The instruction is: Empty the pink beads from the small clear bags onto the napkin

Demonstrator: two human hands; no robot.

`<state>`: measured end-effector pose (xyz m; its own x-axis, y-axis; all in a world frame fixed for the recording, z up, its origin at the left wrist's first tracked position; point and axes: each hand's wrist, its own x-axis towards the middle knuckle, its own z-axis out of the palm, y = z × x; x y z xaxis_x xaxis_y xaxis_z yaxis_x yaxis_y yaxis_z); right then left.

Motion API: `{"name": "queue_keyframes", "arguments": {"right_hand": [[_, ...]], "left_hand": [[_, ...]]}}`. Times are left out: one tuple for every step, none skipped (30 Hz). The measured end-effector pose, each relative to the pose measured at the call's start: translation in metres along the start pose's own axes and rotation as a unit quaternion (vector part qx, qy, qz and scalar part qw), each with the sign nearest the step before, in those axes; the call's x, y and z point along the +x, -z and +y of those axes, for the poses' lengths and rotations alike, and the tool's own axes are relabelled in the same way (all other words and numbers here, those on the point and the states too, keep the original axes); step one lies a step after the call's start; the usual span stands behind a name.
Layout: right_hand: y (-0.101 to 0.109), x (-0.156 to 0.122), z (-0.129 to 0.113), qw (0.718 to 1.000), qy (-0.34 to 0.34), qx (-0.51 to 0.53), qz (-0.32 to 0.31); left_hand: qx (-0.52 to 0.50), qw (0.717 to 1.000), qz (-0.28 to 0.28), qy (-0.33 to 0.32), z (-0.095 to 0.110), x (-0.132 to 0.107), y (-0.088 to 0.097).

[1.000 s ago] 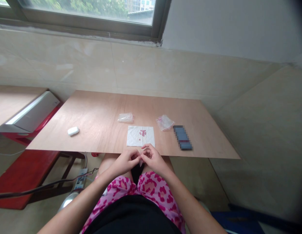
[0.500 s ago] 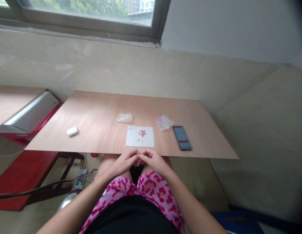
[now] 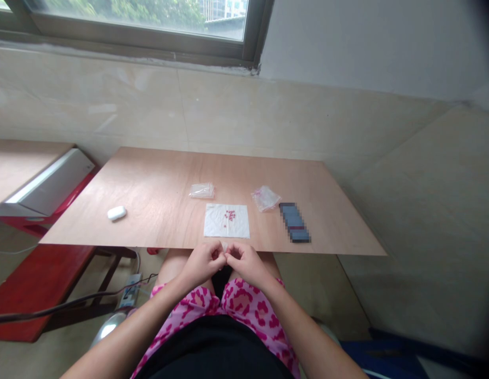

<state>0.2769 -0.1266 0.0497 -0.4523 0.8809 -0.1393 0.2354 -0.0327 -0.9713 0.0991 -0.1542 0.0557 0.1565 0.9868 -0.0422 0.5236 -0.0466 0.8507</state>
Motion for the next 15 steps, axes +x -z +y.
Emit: {"name": "queue_keyframes", "arguments": {"right_hand": [[0.0000,0.0000,-0.0001,1.000,-0.001,0.001,0.000],[0.0000,-0.0002,-0.0001,1.000,-0.003,0.001,0.001],[-0.0002,-0.0003,0.0000,1.000,-0.004,-0.002,0.005],[-0.0005,-0.0005,0.0003,1.000,-0.004,-0.007,0.009],[-0.0010,-0.0007,0.0006,1.000,-0.003,-0.014,0.013],[-0.0015,-0.0009,0.0010,1.000,0.000,-0.022,0.015],[-0.0021,-0.0010,0.0015,0.999,0.003,-0.028,0.017],[-0.0028,-0.0011,0.0021,0.999,0.006,-0.032,0.018],[-0.0034,-0.0012,0.0026,0.999,0.007,-0.033,0.019],[-0.0039,-0.0012,0.0030,0.999,0.008,-0.029,0.021],[-0.0042,-0.0014,0.0031,0.999,0.009,-0.022,0.024],[-0.0043,-0.0017,0.0028,0.999,0.011,-0.012,0.028],[-0.0042,-0.0021,0.0020,0.999,0.015,-0.003,0.031],[-0.0037,-0.0027,0.0007,0.999,0.021,0.003,0.034],[-0.0028,-0.0035,-0.0011,0.999,0.030,0.003,0.036]], "left_hand": [[0.000,1.000,0.000,0.001,-0.0003,-0.0001,-0.0001],[0.002,1.000,0.000,0.002,-0.0006,-0.0001,-0.0003],[0.006,1.000,0.003,0.004,-0.0009,-0.0002,-0.0004],[0.012,1.000,0.007,0.005,-0.0012,-0.0003,-0.0006],[0.019,1.000,0.013,0.007,-0.0015,-0.0003,-0.0007],[0.025,0.999,0.019,0.008,-0.0017,-0.0004,-0.0006],[0.029,0.999,0.024,0.009,-0.0019,-0.0004,-0.0004],[0.030,0.999,0.027,0.010,-0.0019,-0.0005,-0.0001],[0.026,0.999,0.027,0.012,-0.0017,-0.0006,0.0003],[0.020,0.999,0.026,0.014,-0.0015,-0.0006,0.0007],[0.013,0.999,0.025,0.017,-0.0011,-0.0007,0.0013],[0.005,0.999,0.026,0.020,-0.0007,-0.0006,0.0018],[-0.002,0.999,0.029,0.022,-0.0003,-0.0005,0.0024],[-0.010,0.999,0.034,0.023,-0.0001,-0.0003,0.0028],[-0.019,0.999,0.039,0.025,0.0000,-0.0001,0.0033]]}}
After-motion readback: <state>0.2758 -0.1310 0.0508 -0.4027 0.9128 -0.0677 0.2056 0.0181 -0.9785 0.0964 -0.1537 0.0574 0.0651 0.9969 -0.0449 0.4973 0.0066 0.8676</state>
